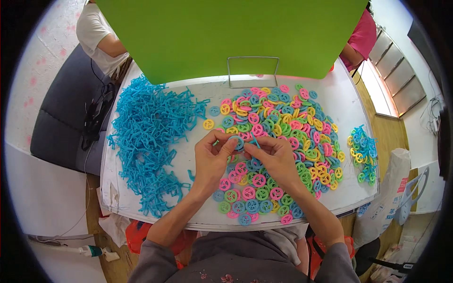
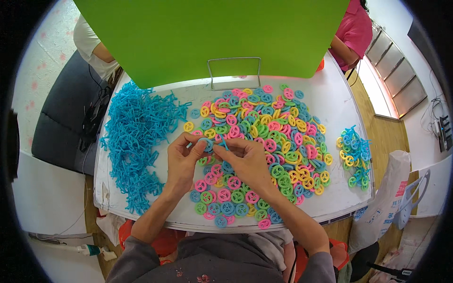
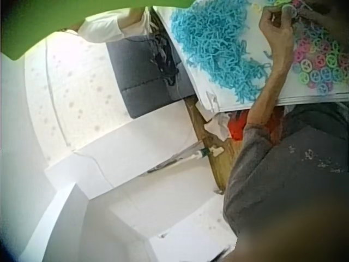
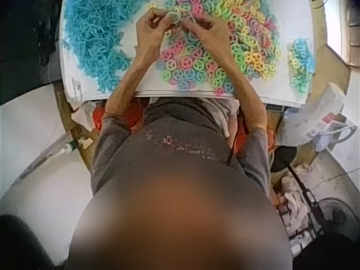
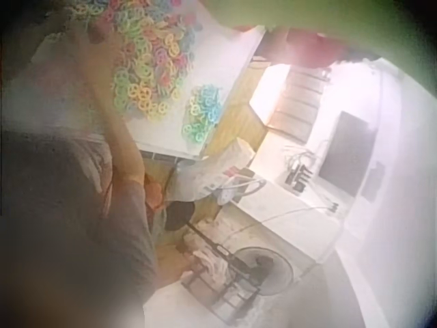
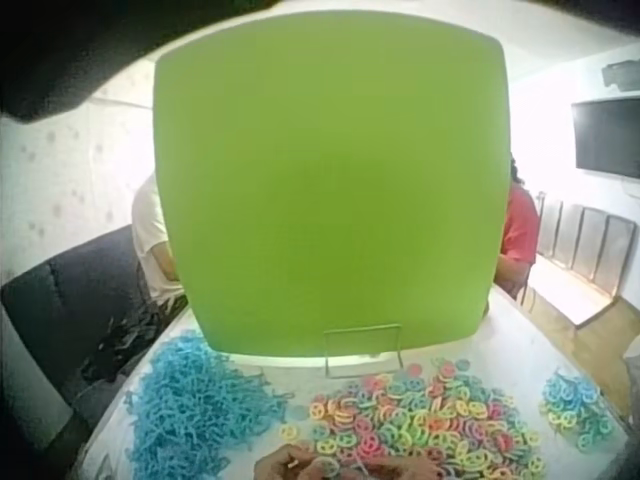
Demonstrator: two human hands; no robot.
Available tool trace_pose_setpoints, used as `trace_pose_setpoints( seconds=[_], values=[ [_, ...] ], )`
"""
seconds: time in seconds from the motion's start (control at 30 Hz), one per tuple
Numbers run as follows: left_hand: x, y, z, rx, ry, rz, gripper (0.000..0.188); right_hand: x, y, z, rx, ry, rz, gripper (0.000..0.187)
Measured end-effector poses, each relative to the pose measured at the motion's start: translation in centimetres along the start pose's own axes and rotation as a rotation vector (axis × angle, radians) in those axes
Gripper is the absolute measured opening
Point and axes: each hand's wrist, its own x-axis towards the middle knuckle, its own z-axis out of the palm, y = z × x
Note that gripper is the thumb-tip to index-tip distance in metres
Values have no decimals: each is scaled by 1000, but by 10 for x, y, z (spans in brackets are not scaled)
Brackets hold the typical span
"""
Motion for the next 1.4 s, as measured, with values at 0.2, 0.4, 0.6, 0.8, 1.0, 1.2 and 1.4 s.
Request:
trace_pose_setpoints(
  seconds=[0.2,0.4,0.6,0.8,1.0,1.2,1.4],
  values=[
    [-6,-2,11,71,20,76,11,0,-4,3,213,22,179,25],
    [-1,7,9,-63,30,-14,13,0,-2,-2,-3,5,20,18],
    [-3,6,3,-19,17,-75,16,-2,-9,-3,-377,-23,-179,23],
    [-5,5,5,-32,16,-99,20,-1,-1,-5,-563,63,-402,18],
    [-11,-4,8,112,-9,-90,20,1,4,-3,-559,127,-443,12],
    [-12,-3,19,-36,27,-89,24,5,1,-3,-437,164,-343,13],
    [-7,2,7,27,28,-54,23,4,-5,-7,-477,22,-339,19]
  ],
)
